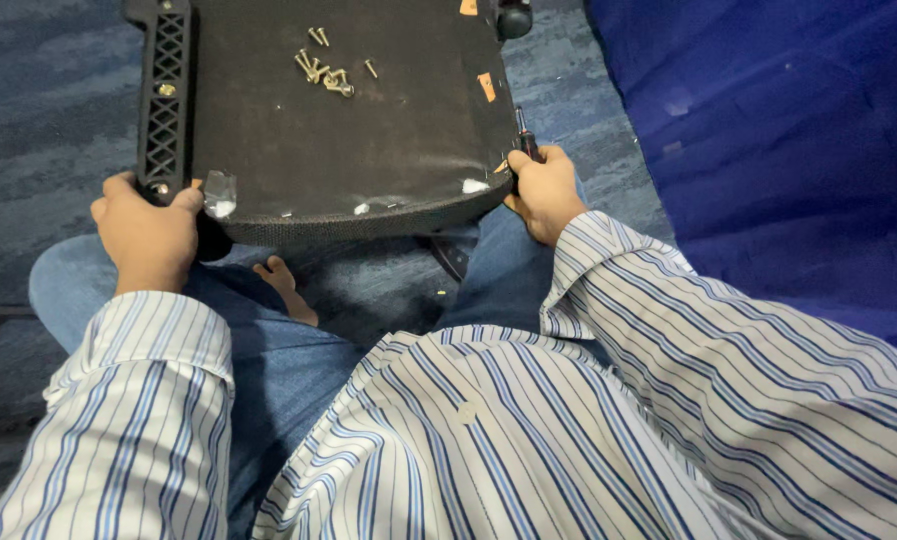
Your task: The person uses a screwdriver to fasten screws into the underside of an office chair base, securing a plastic bracket. They work on multiple screw holes around the base while seated on the floor.
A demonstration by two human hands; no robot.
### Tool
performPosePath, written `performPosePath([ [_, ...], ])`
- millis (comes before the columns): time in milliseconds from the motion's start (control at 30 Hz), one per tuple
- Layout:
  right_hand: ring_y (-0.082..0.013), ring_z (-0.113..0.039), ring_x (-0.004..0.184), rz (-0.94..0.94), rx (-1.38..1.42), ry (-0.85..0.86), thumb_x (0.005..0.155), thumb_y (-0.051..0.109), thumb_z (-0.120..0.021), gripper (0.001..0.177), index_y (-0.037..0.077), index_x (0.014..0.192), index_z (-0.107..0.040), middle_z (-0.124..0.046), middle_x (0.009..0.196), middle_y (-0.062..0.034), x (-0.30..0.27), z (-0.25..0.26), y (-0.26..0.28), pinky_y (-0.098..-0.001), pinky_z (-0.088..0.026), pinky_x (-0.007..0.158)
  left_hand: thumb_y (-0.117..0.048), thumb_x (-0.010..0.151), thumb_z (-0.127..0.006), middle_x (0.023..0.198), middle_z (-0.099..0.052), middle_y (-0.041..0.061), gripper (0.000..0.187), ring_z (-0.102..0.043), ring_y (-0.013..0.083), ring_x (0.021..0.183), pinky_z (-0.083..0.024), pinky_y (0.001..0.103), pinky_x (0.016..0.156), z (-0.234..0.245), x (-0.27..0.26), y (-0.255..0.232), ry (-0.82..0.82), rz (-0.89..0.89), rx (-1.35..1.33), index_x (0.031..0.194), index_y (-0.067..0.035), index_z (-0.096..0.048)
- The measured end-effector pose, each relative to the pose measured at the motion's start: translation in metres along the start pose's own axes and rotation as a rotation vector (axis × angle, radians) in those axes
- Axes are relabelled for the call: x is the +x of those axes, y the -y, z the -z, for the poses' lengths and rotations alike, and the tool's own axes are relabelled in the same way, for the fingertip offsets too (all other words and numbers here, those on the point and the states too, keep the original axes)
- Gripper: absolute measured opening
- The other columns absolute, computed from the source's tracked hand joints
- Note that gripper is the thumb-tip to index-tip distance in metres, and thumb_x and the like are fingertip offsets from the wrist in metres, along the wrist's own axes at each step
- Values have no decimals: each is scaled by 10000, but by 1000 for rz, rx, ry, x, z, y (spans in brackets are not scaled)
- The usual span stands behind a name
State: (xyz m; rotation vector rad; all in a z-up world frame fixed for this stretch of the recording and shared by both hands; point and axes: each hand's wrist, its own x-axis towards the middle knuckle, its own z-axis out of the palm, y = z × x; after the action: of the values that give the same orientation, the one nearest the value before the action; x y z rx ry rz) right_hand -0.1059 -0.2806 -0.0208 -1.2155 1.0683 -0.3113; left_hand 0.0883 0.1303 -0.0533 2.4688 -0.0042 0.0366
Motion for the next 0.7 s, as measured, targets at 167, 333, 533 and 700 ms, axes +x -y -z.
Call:
performPosePath([
  [167,-175,-696,846,-16,-16,-5,949,95,-637,360,26,1274,-498,-645,1035,-111,-9,1,6,-348,-633,685,-336,868,-863,1352,-483,272,734,-559,419,1185,-460,459,997,2,-2,-5,20,42,-42,1407,13,-508],
  [333,-176,-667,814,-2,-114,-19,928,109,-652,376,32,1268,-514,-645,1030,-114,-8,-2,9,-350,-582,597,-312,845,-856,1353,-498,250,709,-567,398,1188,-465,451,1009,4,-2,-3,33,43,-66,1397,-6,-531],
  [533,-200,-717,869,-34,-246,-69,919,127,-649,408,35,1291,-510,-666,1078,-126,-4,-5,20,-363,-648,660,-349,855,-860,1338,-531,250,721,-574,391,1196,-462,441,1033,6,-5,7,20,-38,-59,1398,-1,-540],
  [700,-228,-715,897,-30,-290,-71,926,144,-655,448,28,1328,-495,-662,1115,-146,-3,-5,24,-377,-654,676,-342,835,-863,1331,-524,252,729,-576,387,1184,-468,437,1015,10,-8,3,45,-13,-77,1380,5,-528],
])
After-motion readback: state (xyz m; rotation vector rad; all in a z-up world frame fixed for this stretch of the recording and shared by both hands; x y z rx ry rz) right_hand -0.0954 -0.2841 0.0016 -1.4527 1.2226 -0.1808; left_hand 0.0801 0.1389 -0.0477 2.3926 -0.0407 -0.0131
